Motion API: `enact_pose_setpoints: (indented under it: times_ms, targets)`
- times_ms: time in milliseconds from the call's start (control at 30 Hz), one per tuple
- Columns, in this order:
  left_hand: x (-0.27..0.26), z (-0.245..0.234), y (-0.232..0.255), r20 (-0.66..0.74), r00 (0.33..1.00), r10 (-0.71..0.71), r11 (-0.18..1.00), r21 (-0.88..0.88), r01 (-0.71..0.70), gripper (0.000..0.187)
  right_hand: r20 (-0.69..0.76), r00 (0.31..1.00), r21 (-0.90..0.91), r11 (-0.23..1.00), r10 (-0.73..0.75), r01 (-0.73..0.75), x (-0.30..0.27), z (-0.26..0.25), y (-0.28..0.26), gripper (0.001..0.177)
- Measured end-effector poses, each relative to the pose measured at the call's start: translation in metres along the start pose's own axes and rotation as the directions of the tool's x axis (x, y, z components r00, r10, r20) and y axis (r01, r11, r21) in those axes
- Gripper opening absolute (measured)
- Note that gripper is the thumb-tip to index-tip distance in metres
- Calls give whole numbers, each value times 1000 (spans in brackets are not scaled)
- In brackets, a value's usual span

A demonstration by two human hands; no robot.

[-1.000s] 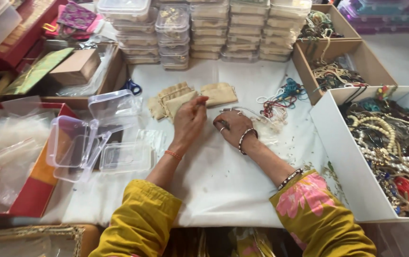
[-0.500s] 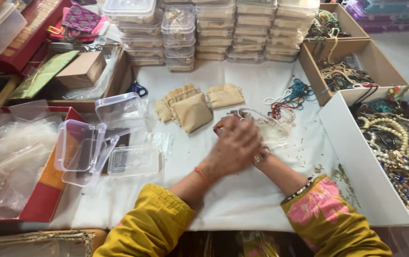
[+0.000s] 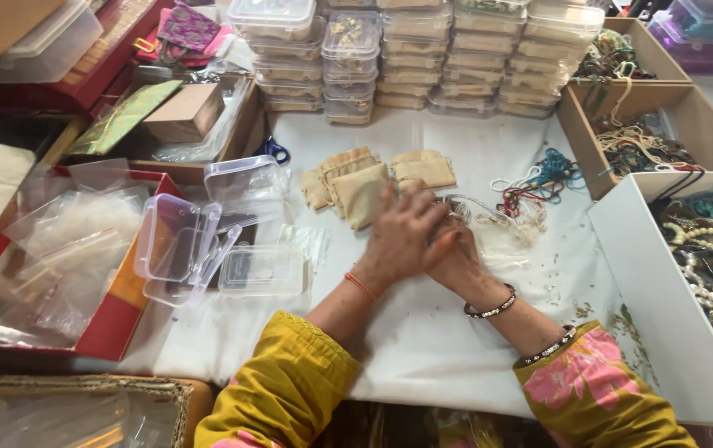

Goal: The person places a silver bracelet into a small beige cloth pouch and ties it closed. They then place the pouch into a clear plastic container and close the lid. The person repeats this process with another pouch and container.

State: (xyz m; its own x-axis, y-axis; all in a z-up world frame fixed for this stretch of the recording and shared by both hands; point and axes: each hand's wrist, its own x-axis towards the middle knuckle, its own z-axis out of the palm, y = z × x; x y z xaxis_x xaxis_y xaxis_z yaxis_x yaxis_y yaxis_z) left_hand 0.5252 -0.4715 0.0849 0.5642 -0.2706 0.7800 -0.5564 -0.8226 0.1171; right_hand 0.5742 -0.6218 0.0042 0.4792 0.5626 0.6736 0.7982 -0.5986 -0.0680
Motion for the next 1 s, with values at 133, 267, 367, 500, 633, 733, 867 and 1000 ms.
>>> enact_pose_setpoints:
  times_ms: [133,267,367,500,633,733,867,1000]
  targets:
    - [-3,6,-36,-23,981,-193,973,125,195,32,291,896,83,924,335,-373,43,-54,-36,34]
    - [-1,-3,-58,11,849,-529,816,283,505,75,116,977,91,978,178,-189,44,-56,-34,12]
    - [-3,-4,-63,49,759,-650,753,179,633,92,113,969,104,967,219,-231,44,-56,-30,11]
    - [-5,-2,-63,-40,797,-602,798,13,603,87,105,957,117,952,272,-283,42,-55,-26,12]
    - [-8,5,-63,9,849,-529,824,-234,516,79,63,957,111,951,284,-290,44,-56,-27,21]
    - [-3,1,-61,52,871,-489,818,-319,478,81,36,937,113,930,348,-349,46,-59,-27,34]
    - [2,-6,-63,144,835,-531,695,-489,526,92,81,917,126,908,391,-399,46,-59,-25,43]
    - [-10,16,-74,394,726,-563,631,-363,686,59,81,927,121,920,366,-374,45,-56,-23,44]
